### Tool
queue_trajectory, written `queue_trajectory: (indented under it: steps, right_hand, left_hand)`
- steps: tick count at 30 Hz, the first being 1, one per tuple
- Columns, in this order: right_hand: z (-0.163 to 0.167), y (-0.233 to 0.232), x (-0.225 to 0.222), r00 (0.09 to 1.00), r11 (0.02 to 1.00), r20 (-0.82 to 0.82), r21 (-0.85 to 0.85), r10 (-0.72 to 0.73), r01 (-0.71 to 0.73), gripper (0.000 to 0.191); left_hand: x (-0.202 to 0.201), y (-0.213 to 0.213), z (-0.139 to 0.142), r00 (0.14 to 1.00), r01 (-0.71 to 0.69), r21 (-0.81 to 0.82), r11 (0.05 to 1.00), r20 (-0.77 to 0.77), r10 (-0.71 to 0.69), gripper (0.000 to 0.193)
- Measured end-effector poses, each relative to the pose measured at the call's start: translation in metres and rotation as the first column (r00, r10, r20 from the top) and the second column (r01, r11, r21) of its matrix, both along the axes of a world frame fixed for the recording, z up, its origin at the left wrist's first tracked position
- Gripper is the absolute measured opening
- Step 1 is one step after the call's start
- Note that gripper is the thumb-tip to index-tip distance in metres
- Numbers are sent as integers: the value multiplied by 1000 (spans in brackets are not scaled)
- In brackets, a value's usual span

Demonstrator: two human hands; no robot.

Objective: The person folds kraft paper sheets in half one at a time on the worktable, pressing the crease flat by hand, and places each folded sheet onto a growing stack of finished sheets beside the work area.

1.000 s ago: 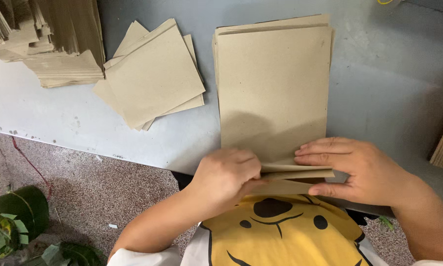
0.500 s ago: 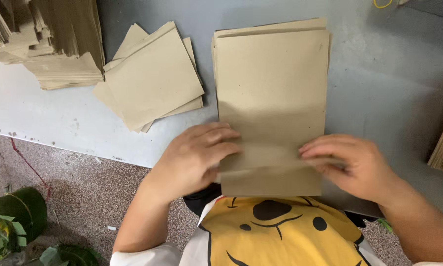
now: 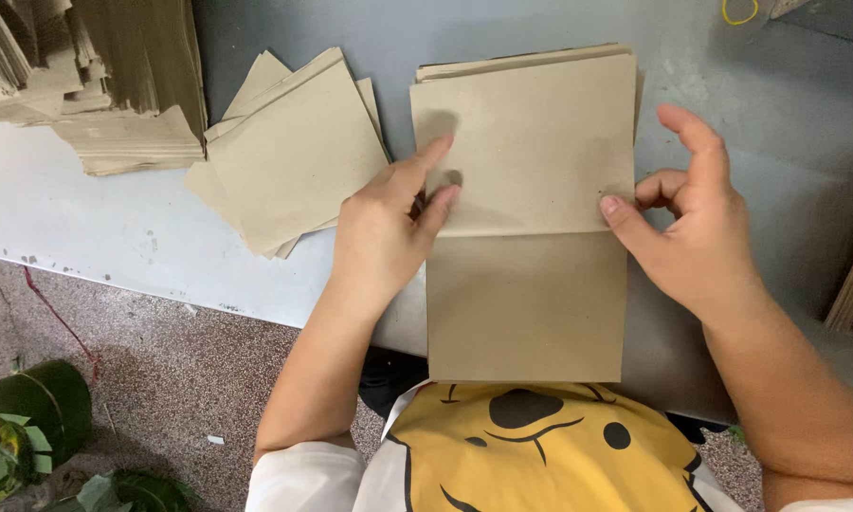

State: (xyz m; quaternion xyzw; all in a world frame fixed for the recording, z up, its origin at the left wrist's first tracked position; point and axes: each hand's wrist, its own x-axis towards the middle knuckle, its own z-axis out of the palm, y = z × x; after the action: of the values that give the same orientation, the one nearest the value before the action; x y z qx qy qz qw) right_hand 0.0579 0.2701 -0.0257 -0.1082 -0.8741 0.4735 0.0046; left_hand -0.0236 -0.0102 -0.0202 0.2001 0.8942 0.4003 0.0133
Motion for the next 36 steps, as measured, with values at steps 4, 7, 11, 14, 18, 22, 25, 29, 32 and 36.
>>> queue_trajectory:
  steps: [4, 7, 11, 14, 18, 22, 25, 29, 32, 36]
  right_hand:
    - [15, -10, -7, 998, 989, -17, 132, 62, -60, 63]
    - [27, -18, -7, 991, 869, -29, 484, 130, -100, 53]
    - [23, -41, -4, 788, 615, -120, 699, 604, -365, 48]
    - [8, -50, 4, 694, 571, -87, 645, 715, -508, 72]
    - [1, -19, 31, 784, 613, 17, 613, 620, -498, 67]
    - [13, 14, 53, 886, 654, -4, 677, 463, -338, 50]
    - [26, 10, 63, 873, 677, -70, 663, 482, -320, 34]
    - [27, -24, 66, 674, 642, -133, 481, 727, -597, 40]
    - [27, -30, 63, 649, 615, -96, 446, 755, -650, 45]
    - [28, -27, 60, 651, 626, -78, 379, 755, -681, 44]
  left_hand:
    - [-2, 0, 4, 1000, 10, -56, 998, -18, -11, 38]
    - [0, -4, 14, 999, 37, -179, 983, 2, -37, 47]
    - [5, -1, 22, 993, 25, -333, 943, -100, -62, 70]
    - [7, 0, 24, 999, 30, -357, 934, 40, -17, 72]
    - [6, -14, 32, 999, 49, -267, 963, 32, -42, 70]
    - [7, -22, 40, 951, -7, -369, 930, -290, -107, 66]
    - [10, -14, 40, 859, 194, -291, 937, -410, -306, 50]
    - [11, 8, 31, 820, 334, -415, 846, -315, -479, 49]
    - [12, 12, 27, 804, 293, -509, 809, -327, -497, 49]
    - [6, -38, 27, 815, 189, -477, 858, -412, -409, 38]
